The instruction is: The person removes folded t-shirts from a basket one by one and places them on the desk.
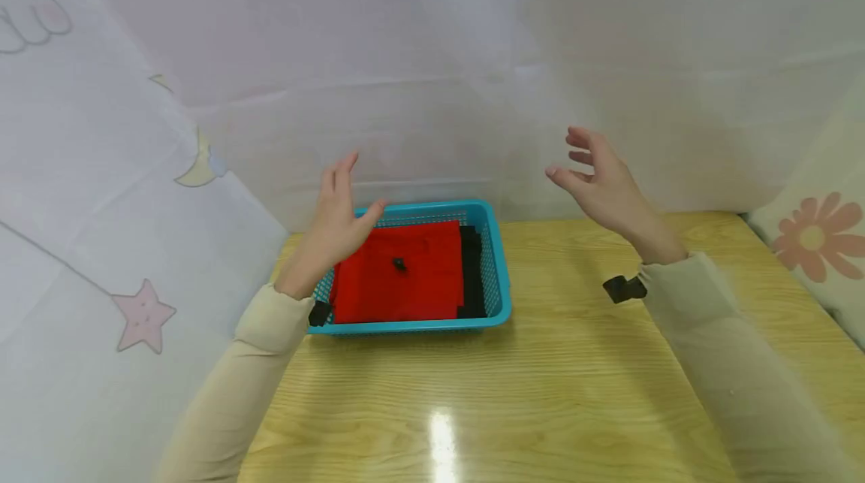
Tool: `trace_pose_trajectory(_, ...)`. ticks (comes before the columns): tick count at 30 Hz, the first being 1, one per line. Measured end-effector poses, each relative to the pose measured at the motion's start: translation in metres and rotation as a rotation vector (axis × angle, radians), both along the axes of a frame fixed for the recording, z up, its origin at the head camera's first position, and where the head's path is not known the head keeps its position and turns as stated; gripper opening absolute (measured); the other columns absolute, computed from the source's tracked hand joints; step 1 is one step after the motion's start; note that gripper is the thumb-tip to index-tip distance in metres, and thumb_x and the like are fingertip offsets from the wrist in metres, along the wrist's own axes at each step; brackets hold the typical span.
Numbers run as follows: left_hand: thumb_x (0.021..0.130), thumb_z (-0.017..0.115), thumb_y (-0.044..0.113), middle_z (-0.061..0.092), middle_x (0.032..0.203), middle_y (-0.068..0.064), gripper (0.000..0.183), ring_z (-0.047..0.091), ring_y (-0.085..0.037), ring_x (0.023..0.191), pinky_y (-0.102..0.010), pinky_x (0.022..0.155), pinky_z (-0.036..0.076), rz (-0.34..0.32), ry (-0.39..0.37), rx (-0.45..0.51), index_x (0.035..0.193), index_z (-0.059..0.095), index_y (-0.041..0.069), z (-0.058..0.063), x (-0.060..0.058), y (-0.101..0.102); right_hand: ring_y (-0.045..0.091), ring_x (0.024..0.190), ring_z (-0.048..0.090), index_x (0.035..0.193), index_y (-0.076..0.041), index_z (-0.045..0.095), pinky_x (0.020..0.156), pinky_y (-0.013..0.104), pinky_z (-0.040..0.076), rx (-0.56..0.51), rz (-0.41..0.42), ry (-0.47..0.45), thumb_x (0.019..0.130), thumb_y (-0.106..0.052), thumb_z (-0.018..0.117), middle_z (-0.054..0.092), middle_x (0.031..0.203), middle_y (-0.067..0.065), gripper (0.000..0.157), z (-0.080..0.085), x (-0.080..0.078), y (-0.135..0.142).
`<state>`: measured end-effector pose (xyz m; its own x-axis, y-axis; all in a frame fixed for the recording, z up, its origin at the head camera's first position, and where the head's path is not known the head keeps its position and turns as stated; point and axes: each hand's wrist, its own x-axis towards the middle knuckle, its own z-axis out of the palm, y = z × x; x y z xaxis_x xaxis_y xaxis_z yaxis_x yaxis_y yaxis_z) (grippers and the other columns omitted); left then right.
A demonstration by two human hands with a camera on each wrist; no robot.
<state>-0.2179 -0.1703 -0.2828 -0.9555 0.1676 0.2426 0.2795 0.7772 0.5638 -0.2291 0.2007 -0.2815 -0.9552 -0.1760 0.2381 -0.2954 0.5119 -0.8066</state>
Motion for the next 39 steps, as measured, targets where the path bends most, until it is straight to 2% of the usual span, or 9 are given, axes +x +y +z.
trace_pose_trajectory(3,0.096,0.054,0.035,0.017,0.157,-0.013,0.075,0.027,-0.035,0.143,-0.056,0.111,0.032,-0.006,-0.043,0.115,0.155,0.010,0.019,-0.009,0.007,-0.008,0.034,0.139,0.036,0.153,-0.010,0.020,0.109,0.057,0.033,-0.076,0.003,-0.024,0.097,-0.035,0.057,0.031,0.153,0.014,0.072,-0.015,0.007,-0.014)
trace_pose_trajectory(7,0.098,0.052,0.033,0.026,0.154,-0.018,0.070,0.037,-0.039,0.137,-0.056,0.107,0.038,0.037,-0.132,0.178,0.154,0.015,0.013,-0.027,0.015,-0.020,0.032,0.133,0.045,0.151,-0.008,0.024,0.107,0.051,0.040,-0.190,0.060,-0.110,0.098,-0.031,0.055,0.038,0.149,0.014,0.065,-0.037,0.012,-0.034)
trace_pose_trajectory(10,0.099,0.051,0.033,0.029,0.152,-0.022,0.069,0.041,-0.042,0.134,-0.056,0.104,0.041,0.069,-0.220,0.184,0.153,0.015,0.009,-0.043,0.018,-0.027,0.033,0.130,0.048,0.152,-0.007,0.022,0.105,0.047,0.043,-0.232,0.117,-0.206,0.098,-0.028,0.054,0.037,0.149,0.015,0.066,-0.054,0.013,-0.048)
trace_pose_trajectory(14,0.099,0.051,0.031,0.031,0.150,-0.026,0.070,0.041,-0.043,0.132,-0.056,0.105,0.041,0.096,-0.309,0.193,0.153,0.014,0.005,-0.064,0.019,-0.033,0.035,0.130,0.048,0.152,-0.006,0.019,0.105,0.048,0.043,-0.264,0.174,-0.307,0.099,-0.027,0.054,0.035,0.149,0.018,0.067,-0.075,0.016,-0.067)
trace_pose_trajectory(21,0.099,0.050,0.030,0.029,0.152,-0.028,0.070,0.034,-0.044,0.136,-0.057,0.107,0.037,0.177,-0.356,0.110,0.150,0.016,-0.004,-0.099,0.020,-0.036,0.037,0.131,0.045,0.151,-0.005,0.019,0.105,0.048,0.044,-0.299,0.204,-0.412,0.099,-0.026,0.054,0.032,0.150,0.020,0.067,-0.100,0.024,-0.099)
trace_pose_trajectory(24,0.098,0.051,0.031,0.030,0.151,-0.028,0.070,0.036,-0.044,0.135,-0.057,0.107,0.036,0.220,-0.366,0.101,0.149,0.018,-0.004,-0.111,0.020,-0.037,0.038,0.134,0.040,0.151,-0.004,0.019,0.107,0.049,0.041,-0.285,0.203,-0.463,0.099,-0.026,0.054,0.029,0.151,0.020,0.066,-0.108,0.026,-0.110)
trace_pose_trajectory(28,0.098,0.052,0.031,0.033,0.147,-0.031,0.069,0.038,-0.046,0.131,-0.058,0.106,0.037,0.247,-0.377,0.082,0.147,0.020,-0.006,-0.122,0.020,-0.038,0.039,0.137,0.035,0.150,-0.003,0.019,0.110,0.053,0.036,-0.220,0.185,-0.517,0.098,-0.029,0.054,0.025,0.153,0.020,0.068,-0.118,0.028,-0.122)
trace_pose_trajectory(34,0.098,0.051,0.031,0.031,0.147,-0.031,0.070,0.036,-0.045,0.129,-0.058,0.106,0.037,0.290,-0.421,0.128,0.149,0.017,-0.004,-0.130,0.021,-0.041,0.040,0.137,0.034,0.150,0.002,0.019,0.111,0.055,0.033,-0.176,0.164,-0.538,0.097,-0.031,0.055,0.024,0.155,0.022,0.072,-0.130,0.030,-0.133)
trace_pose_trajectory(39,0.099,0.050,0.034,0.028,0.152,-0.028,0.071,0.035,-0.043,0.134,-0.056,0.109,0.035,0.278,-0.480,0.161,0.150,0.014,-0.002,-0.133,0.023,-0.045,0.034,0.127,0.044,0.147,0.003,0.025,0.106,0.052,0.039,-0.135,0.168,-0.536,0.097,-0.031,0.055,0.036,0.147,0.019,0.067,-0.132,0.030,-0.139)
